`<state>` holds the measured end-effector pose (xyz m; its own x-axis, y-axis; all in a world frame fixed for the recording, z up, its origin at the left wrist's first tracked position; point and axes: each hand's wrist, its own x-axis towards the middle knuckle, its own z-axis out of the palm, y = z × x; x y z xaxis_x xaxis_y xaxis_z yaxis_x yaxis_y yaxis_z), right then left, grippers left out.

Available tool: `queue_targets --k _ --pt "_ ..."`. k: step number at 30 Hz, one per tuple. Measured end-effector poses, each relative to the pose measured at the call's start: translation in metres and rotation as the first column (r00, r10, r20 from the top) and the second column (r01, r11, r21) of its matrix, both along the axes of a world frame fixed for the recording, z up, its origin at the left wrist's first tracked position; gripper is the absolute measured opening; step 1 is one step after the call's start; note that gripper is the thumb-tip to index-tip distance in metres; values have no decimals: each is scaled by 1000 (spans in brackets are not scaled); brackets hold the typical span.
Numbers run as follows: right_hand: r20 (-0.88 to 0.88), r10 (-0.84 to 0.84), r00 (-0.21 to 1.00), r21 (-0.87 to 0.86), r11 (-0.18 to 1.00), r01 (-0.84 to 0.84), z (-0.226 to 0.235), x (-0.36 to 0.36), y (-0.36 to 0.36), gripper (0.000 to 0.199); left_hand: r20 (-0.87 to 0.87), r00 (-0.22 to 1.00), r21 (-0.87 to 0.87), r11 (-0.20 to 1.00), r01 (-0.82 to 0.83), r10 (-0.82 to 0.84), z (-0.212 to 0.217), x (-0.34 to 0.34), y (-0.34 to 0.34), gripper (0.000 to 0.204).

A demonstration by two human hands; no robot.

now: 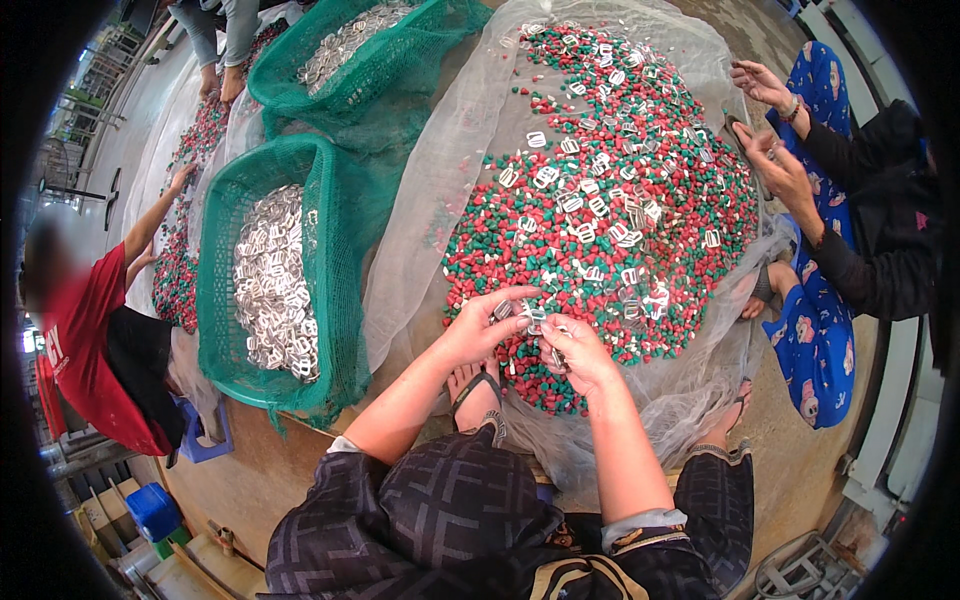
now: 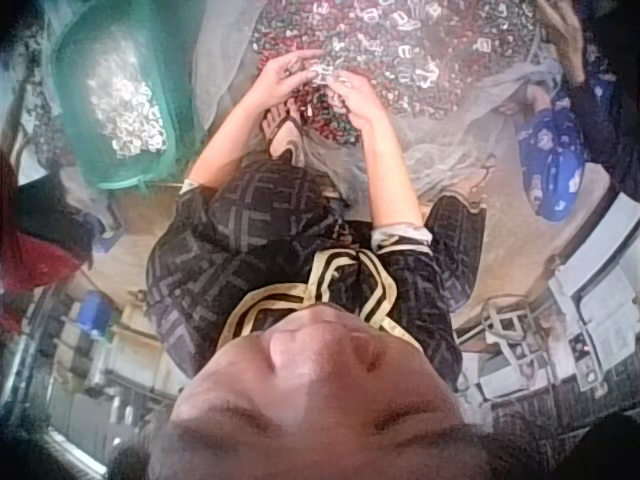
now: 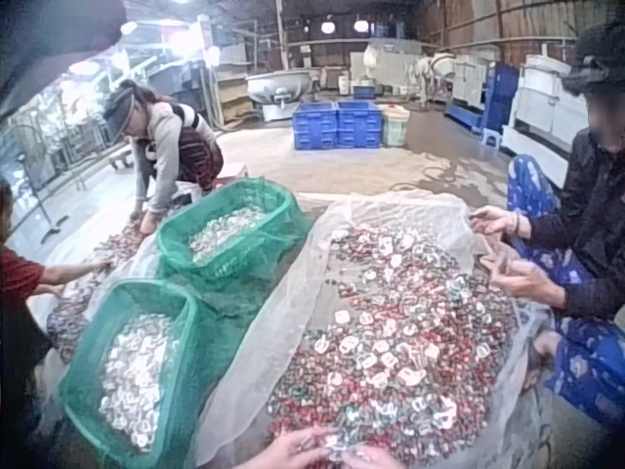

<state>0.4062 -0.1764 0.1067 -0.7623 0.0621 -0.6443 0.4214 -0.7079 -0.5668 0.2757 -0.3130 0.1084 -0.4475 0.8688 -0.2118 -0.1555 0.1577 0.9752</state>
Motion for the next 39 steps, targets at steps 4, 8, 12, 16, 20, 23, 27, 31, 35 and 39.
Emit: queue_targets --k 4,8,12,16,20,23,27,31,35,39 --pt "14 -95 995 96 991 94 -8 0 -3 15 -15 1000 17 1000 9 -9 -1 0 2 32" --pt "74 -202 977 -42 978 205 8 -6 -6 14 -163 980 9 993 -116 116 -6 8 4 27" --pt "101 -188 977 -22 981 192 2 -3 -4 11 -283 951 5 991 -130 126 -7 15 4 25" --pt "83 -161 983 160 976 146 -4 -1 -3 9 -155 975 -7 987 -161 158 -10 23 6 23" --pt "65 -105 992 408 910 70 -10 -1 -3 14 -13 985 -127 977 -173 173 -6 24 10 21" --pt "82 -60 995 454 891 17 -6 -2 -1 19 -1 982 -114 976 -187 188 -9 21 10 20" --pt "90 -117 989 301 950 85 -3 0 5 25 -29 977 -89 973 -211 209 -4 19 10 21" --pt "62 -132 989 230 966 115 4 0 6 25 9 974 -125 966 -225 228 -1 18 10 21" --pt "15 -38 999 351 936 30 -3 -1 2 22 8 962 -122 955 -271 274 -8 22 11 18" --pt "28 -53 998 255 966 45 -3 0 6 17 -130 976 -36 982 -183 177 -11 19 10 17"
